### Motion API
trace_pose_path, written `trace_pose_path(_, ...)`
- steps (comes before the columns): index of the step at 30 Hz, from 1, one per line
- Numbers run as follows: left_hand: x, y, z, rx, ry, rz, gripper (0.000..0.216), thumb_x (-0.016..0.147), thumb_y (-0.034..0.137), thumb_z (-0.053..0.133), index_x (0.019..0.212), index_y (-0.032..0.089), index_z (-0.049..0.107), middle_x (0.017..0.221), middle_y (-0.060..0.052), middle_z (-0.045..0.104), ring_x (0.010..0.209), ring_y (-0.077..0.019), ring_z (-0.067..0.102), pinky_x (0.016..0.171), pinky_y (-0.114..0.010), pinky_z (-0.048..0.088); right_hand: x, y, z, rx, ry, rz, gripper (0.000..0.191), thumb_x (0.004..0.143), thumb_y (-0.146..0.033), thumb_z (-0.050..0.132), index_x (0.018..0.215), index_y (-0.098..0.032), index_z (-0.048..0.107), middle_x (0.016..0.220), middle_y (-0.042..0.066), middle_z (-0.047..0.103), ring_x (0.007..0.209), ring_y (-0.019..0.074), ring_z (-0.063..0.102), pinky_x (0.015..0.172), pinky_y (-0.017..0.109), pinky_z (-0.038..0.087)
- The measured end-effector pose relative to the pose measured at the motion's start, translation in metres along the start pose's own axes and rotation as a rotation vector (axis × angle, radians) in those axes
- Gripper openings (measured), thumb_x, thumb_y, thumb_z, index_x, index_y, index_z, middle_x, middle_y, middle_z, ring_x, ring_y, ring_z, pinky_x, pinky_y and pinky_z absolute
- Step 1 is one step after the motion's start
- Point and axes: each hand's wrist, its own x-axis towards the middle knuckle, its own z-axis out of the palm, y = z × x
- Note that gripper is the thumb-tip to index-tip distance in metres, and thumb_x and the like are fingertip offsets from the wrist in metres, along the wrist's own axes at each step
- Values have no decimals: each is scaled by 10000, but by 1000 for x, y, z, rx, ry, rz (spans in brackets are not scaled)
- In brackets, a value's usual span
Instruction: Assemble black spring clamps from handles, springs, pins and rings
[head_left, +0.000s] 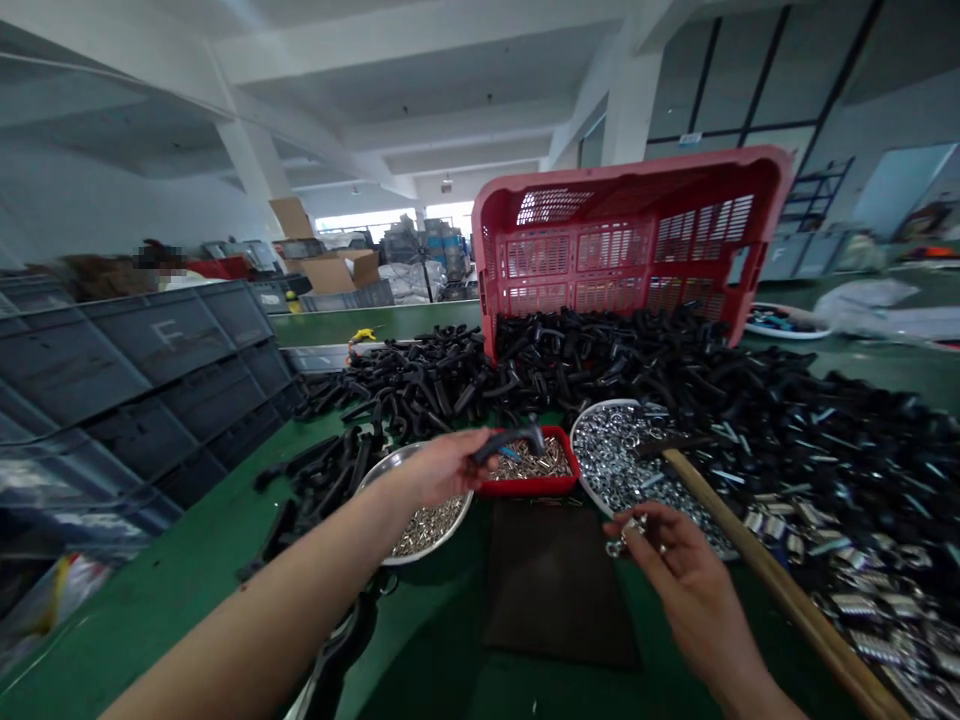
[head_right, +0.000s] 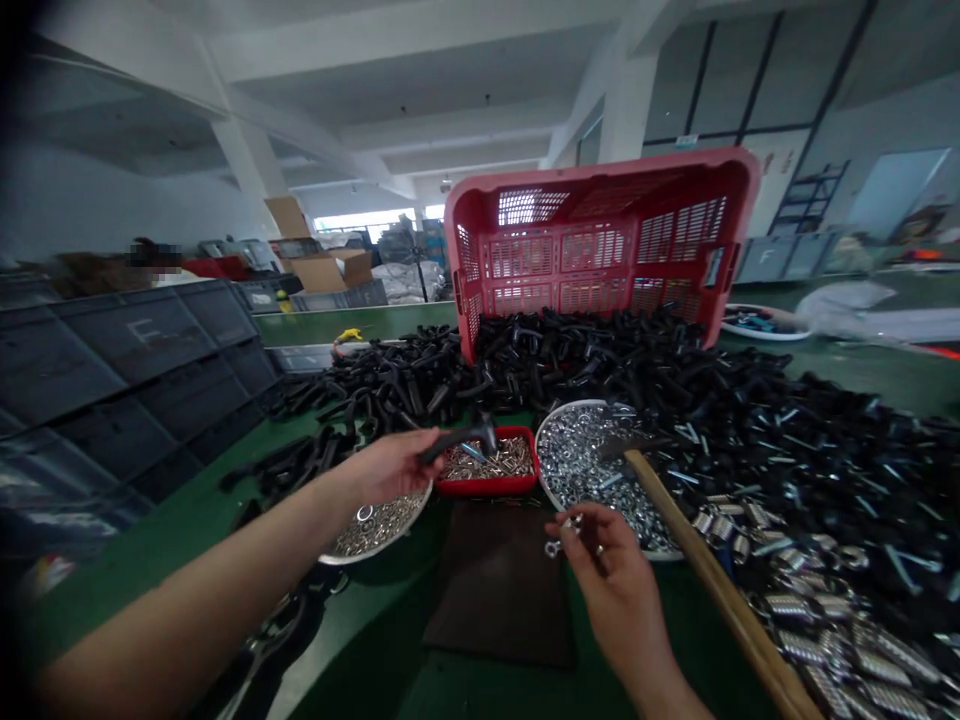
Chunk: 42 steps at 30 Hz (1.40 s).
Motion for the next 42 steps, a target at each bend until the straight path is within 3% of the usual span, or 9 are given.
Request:
trace_pose_path(2, -26, -28, 39, -359, -181, -157, 265, 857, 377, 395, 970, 164, 506, 681, -19, 561, 517, -80, 501, 518, -203, 390, 0, -9, 1, 97, 18, -27, 241, 732, -359, 617, 927, -247, 528, 899, 31, 620, 865, 167, 594, 790, 306, 466)
trace_pose_path(6, -56, -60, 94, -595, -455, -264, 229, 788, 312, 513, 960, 162, 499, 792, -60, 595, 684, -170, 602, 668, -329, 445, -4, -16, 7, 140, -1, -45, 200, 748, -331, 611, 914, -249, 536, 888, 15, 608, 865, 145, 574, 823, 302, 431)
trace_pose_path(9, -59, -60, 113, -692, -360, -278, 275, 778, 379, 478, 953, 170, 509, 751, -40, 576, 661, -173, 585, 658, -356, 450, -11, -11, 17, 148, -53, 11, 213, 740, -350, 616, 897, -242, 523, 862, 8, 603, 832, 148, 583, 789, 311, 450)
trace_pose_path(13, -59, -62, 128, -723, -139, -284, 424, 705, 563, 534, 850, 164, 529, 666, 19, 498, 508, -82, 462, 525, -244, 413, -17, -5, 24, 132, -48, 77, 244, 726, -349, 631, 898, -228, 506, 865, 11, 600, 830, 152, 589, 779, 316, 462)
trace_pose_path(17, -51, -71, 129, -659, 17, -215, 537, 627, 612, 593, 868, 133, 562, 556, 47, 426, 441, -48, 388, 411, -168, 306, -11, -6, 16, 194, -18, 67, 250, 729, -327, 637, 915, -228, 502, 881, 4, 600, 830, 145, 600, 806, 326, 459)
trace_pose_path(24, -27, -76, 113, -677, 187, -127, 506, 684, 610, 530, 842, 129, 544, 528, 52, 424, 443, -60, 404, 515, -247, 469, -3, -15, 14, 117, -113, 11, 215, 753, -283, 619, 929, -223, 512, 896, 17, 607, 884, 146, 591, 844, 325, 445)
trace_pose_path(26, -26, -76, 112, -771, 109, -212, 506, 729, 628, 449, 778, 130, 521, 536, 45, 421, 436, -65, 411, 495, -253, 472, -4, -19, 20, 86, -147, 11, 210, 761, -288, 607, 932, -223, 504, 898, 24, 607, 880, 149, 590, 833, 329, 454)
trace_pose_path(31, -27, -77, 109, -1092, -289, -401, 533, 791, 629, 312, 798, 141, 527, 579, 32, 437, 390, -35, 364, 376, -157, 381, -2, -31, 38, 22, -203, -38, 182, 777, -294, 582, 922, -226, 494, 893, 24, 600, 870, 152, 593, 784, 313, 485)
trace_pose_path(42, -28, -77, 110, -1138, -245, -497, 598, 733, 692, 317, 721, 127, 512, 562, 39, 421, 356, -14, 347, 364, -149, 385, -6, -30, 56, -49, -275, -3, 203, 784, -336, 559, 934, -237, 464, 971, 48, 593, 847, 167, 590, 551, 240, 515)
